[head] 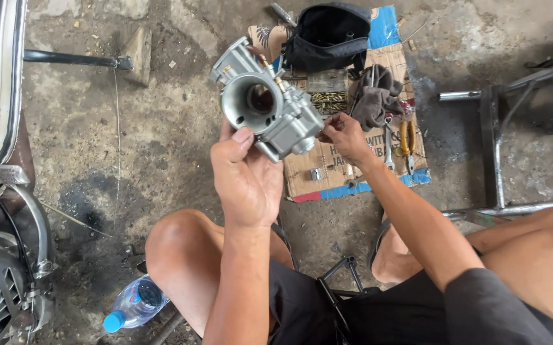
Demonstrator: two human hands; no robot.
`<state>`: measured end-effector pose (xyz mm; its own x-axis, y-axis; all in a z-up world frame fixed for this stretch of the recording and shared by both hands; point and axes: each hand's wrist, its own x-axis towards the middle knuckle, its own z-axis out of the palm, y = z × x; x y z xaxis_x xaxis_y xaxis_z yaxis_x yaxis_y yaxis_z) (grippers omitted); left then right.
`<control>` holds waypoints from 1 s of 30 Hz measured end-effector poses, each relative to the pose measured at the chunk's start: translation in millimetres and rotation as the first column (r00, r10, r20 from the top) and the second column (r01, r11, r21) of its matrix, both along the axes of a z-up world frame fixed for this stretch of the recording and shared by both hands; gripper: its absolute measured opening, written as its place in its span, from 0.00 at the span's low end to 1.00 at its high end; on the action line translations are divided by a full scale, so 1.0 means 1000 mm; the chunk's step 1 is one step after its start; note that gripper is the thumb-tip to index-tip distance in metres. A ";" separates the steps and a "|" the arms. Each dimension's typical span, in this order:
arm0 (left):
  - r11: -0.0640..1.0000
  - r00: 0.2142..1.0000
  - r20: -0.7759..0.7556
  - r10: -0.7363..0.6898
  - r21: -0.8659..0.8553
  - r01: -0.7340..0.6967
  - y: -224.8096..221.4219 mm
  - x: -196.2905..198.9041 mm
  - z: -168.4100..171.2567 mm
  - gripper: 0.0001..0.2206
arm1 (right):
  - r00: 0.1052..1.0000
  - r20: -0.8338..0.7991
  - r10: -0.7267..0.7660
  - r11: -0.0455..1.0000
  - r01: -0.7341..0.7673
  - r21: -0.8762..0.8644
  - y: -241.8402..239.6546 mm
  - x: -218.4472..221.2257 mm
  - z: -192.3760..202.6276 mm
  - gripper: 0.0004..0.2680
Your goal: Disassembling a motorcycle carburetor to inspect internal components using a screwdriver and manual manipulation.
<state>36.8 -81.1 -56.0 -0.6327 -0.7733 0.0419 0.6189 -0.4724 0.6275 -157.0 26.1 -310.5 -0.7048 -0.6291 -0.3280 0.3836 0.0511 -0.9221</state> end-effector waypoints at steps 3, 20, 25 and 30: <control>1.000 1.000 -0.017 0.013 -0.011 -0.013 -0.003 -0.002 -0.003 0.24 | 0.997 -0.078 -0.004 0.994 -0.004 -0.107 0.006 0.004 0.080 0.05; 0.999 0.987 0.156 -0.040 0.034 0.035 0.037 -0.012 0.025 0.23 | 0.995 -0.085 -0.061 0.755 -0.009 -0.655 0.085 0.047 0.293 0.06; 0.997 0.981 0.177 -0.077 0.033 0.072 0.046 -0.019 0.018 0.23 | 0.996 -0.051 -0.072 0.703 0.014 -0.711 0.099 0.047 0.291 0.06; 0.993 0.984 0.152 -0.097 0.084 0.085 0.050 -0.022 0.000 0.27 | 0.989 -0.114 -0.092 0.727 -0.011 -0.687 0.108 0.047 0.298 0.12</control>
